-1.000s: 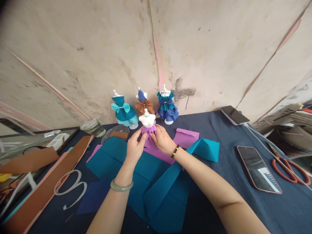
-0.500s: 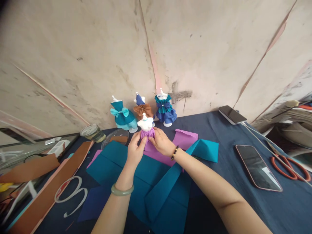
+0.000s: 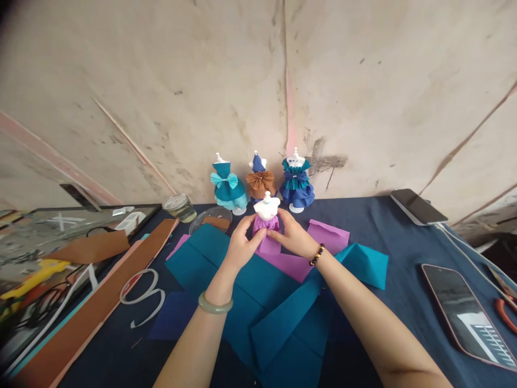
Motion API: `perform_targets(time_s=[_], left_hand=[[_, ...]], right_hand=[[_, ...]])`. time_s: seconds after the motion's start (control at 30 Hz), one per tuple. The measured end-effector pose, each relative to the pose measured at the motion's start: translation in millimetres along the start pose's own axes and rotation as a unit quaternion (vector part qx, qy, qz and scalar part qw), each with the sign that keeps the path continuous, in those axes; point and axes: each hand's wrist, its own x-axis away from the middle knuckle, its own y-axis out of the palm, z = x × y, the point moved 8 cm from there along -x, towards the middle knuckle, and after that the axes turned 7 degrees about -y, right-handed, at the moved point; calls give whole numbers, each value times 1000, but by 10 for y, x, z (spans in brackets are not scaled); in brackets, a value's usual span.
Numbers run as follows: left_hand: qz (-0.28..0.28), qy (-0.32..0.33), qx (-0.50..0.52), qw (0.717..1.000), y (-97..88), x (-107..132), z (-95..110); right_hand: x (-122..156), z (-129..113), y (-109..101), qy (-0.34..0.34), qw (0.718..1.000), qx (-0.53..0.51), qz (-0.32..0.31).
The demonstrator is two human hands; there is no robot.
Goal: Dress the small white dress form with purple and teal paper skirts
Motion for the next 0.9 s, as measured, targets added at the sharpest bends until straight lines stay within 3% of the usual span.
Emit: perform_targets(time_s=[0.3, 0.47, 0.6, 0.7, 0.9], left_hand=[[-4, 56, -44, 997, 52, 33, 171], [19, 67, -50, 996, -3, 32, 187], [-21, 43, 9, 999, 38, 37, 117], [-40, 60, -10, 997, 68, 41, 115], [-13, 60, -32, 998, -29, -11, 76]], right_hand=[[-31, -240, -107, 12, 998, -50, -24], [-23, -200, -132, 17, 999, -3, -27], [-12, -147, -122, 25, 999, 19, -31], [-9, -141, -93, 26, 999, 14, -33], [-25, -174, -110, 9, 1000, -5, -14]])
